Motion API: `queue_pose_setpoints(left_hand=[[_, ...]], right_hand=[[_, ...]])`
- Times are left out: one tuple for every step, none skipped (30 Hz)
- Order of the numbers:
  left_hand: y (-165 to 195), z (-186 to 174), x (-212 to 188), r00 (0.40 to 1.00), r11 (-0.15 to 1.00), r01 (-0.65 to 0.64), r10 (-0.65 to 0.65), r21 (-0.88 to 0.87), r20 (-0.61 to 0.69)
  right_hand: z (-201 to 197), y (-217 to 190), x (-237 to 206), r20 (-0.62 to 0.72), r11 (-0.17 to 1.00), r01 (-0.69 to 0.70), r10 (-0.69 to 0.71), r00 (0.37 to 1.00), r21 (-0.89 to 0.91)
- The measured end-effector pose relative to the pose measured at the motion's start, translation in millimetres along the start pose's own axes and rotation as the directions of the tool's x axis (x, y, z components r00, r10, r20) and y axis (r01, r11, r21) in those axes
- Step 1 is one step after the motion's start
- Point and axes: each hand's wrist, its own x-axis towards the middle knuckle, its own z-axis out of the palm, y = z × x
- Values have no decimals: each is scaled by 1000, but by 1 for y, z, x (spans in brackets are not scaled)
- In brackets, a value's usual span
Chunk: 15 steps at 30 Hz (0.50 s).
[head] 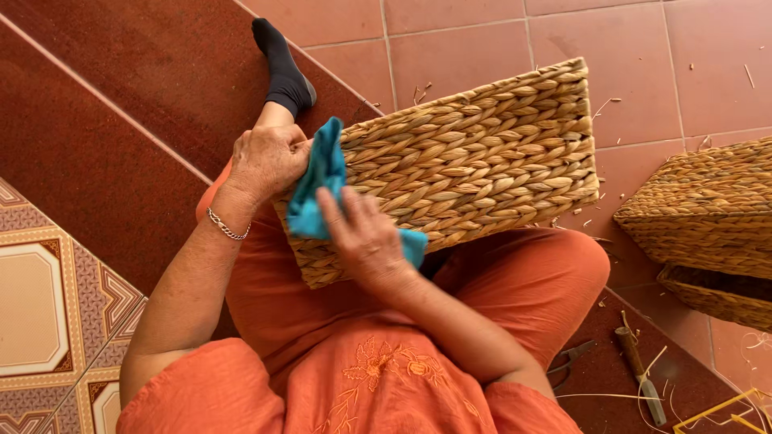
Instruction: The person sits on the floor and wipes the exterior and interior surfaces of woven baskets using a blue cloth. They rotate the baskets to clean all sides and the inside, then place the cleaned basket aside and pick up another one to repeat the process.
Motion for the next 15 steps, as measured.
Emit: queue_pose_setpoints(left_hand=[[-2, 0, -3, 1000, 1000, 3, -3, -21, 5], [-4, 1, -6, 1000, 999, 4, -3, -44, 11], [-5, 1, -7, 1000, 998, 6, -5, -68, 12], [-6, 2, -8, 1000, 993, 7, -10, -116, -20], [-6, 4, -7, 999, 986, 9, -17, -165, -49], [-6, 5, -7, 997, 977, 14, -30, -212, -72], [-6, 6, -7, 997, 969, 2, -21, -245, -73], [-6, 8, -5, 997, 960, -17, -6, -278, -83], [-6, 9, -1, 995, 950, -45, 15, -309, -100], [-8, 9, 1, 993, 946, -57, 19, -320, -119], [-10, 10, 1, 991, 939, -66, 24, -336, -128], [-10, 11, 1, 990, 933, -76, 28, -353, -139], [-12, 12, 2, 994, 942, -35, -2, -335, -110], [-13, 13, 3, 996, 950, 5, -33, -312, -83], [-15, 14, 4, 997, 957, 46, -63, -288, -51]], right_hand=[[-6, 15, -3, -23, 1000, -6, 6, 1000, 24], [-15, 36, -8, -17, 998, -58, 57, 998, -36], [-28, 64, -14, -15, 990, -104, 103, 995, -96], [-44, 96, -19, 0, 965, -185, 188, 982, -184], [-60, 132, -22, -197, 960, -111, 61, 979, -259], [-81, 170, -28, -219, 906, -247, 178, 959, -343], [-96, 198, -37, -253, 828, -373, 288, 924, -418], [-111, 220, -50, -334, 736, -539, 428, 840, -410], [-121, 238, -61, -358, 732, -558, 437, 825, -390], [-127, 251, -69, -380, 725, -581, 452, 807, -370], [-126, 258, -73, -397, 708, -619, 488, 777, -341], [-121, 255, -75, -414, 688, -655, 522, 746, -313], [-113, 244, -73, -434, 670, -687, 550, 714, -281], [-101, 229, -65, -410, 718, -549, 386, 826, -429], [-87, 204, -56, -354, 726, -395, 219, 909, -564]])
